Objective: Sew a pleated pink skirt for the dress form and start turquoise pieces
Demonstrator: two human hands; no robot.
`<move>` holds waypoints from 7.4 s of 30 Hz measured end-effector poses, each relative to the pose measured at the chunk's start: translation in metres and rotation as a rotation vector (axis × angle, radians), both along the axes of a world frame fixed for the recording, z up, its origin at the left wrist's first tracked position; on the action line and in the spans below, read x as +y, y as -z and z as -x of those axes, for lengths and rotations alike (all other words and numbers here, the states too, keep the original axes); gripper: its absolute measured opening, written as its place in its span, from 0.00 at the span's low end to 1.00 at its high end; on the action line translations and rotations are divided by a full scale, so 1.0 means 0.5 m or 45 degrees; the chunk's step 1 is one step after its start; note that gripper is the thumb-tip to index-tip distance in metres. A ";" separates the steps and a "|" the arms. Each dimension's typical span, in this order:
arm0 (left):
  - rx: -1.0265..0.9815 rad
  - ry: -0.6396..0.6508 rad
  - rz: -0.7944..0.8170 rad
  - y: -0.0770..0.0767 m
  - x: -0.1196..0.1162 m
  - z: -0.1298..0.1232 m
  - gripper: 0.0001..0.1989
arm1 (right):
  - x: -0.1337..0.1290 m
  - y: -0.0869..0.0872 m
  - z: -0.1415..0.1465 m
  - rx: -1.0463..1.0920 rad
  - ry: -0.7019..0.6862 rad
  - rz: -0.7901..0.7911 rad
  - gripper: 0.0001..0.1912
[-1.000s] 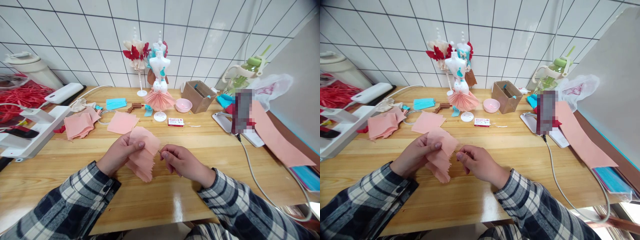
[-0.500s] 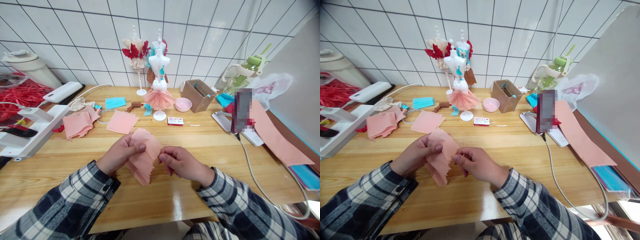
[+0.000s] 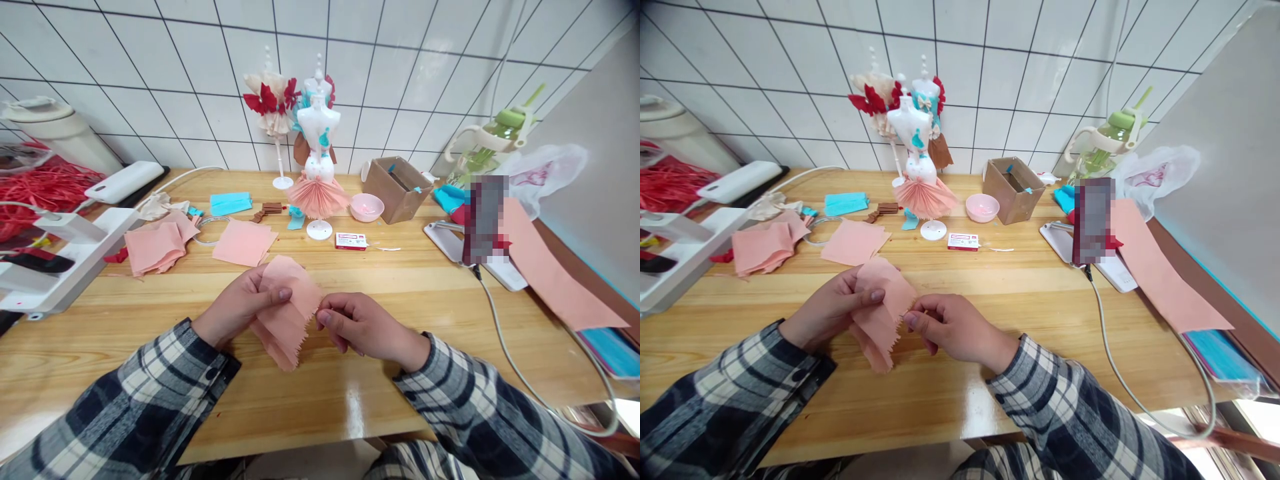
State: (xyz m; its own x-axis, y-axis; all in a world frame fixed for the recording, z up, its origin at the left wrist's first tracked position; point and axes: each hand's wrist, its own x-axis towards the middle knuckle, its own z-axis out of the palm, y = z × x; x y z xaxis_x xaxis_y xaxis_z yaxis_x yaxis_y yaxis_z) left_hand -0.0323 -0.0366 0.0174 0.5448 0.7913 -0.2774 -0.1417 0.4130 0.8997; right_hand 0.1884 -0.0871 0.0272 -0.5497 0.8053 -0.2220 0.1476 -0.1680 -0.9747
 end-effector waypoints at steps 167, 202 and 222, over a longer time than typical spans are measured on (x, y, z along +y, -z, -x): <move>0.092 -0.194 -0.110 -0.010 -0.007 -0.011 0.25 | 0.004 0.014 -0.001 0.026 0.101 0.097 0.20; 0.024 -0.133 -0.047 -0.006 -0.003 -0.007 0.25 | 0.005 0.007 -0.005 -0.029 0.069 0.066 0.18; 0.029 -0.096 -0.056 -0.002 0.000 -0.009 0.24 | 0.004 0.002 -0.004 -0.024 0.074 0.018 0.15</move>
State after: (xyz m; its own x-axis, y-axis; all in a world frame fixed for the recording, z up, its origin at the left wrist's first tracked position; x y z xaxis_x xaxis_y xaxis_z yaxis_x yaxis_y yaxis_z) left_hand -0.0280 -0.0364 0.0184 0.4771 0.8416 -0.2533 -0.1501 0.3620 0.9200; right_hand 0.1905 -0.0850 0.0260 -0.4977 0.8323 -0.2439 0.1558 -0.1909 -0.9692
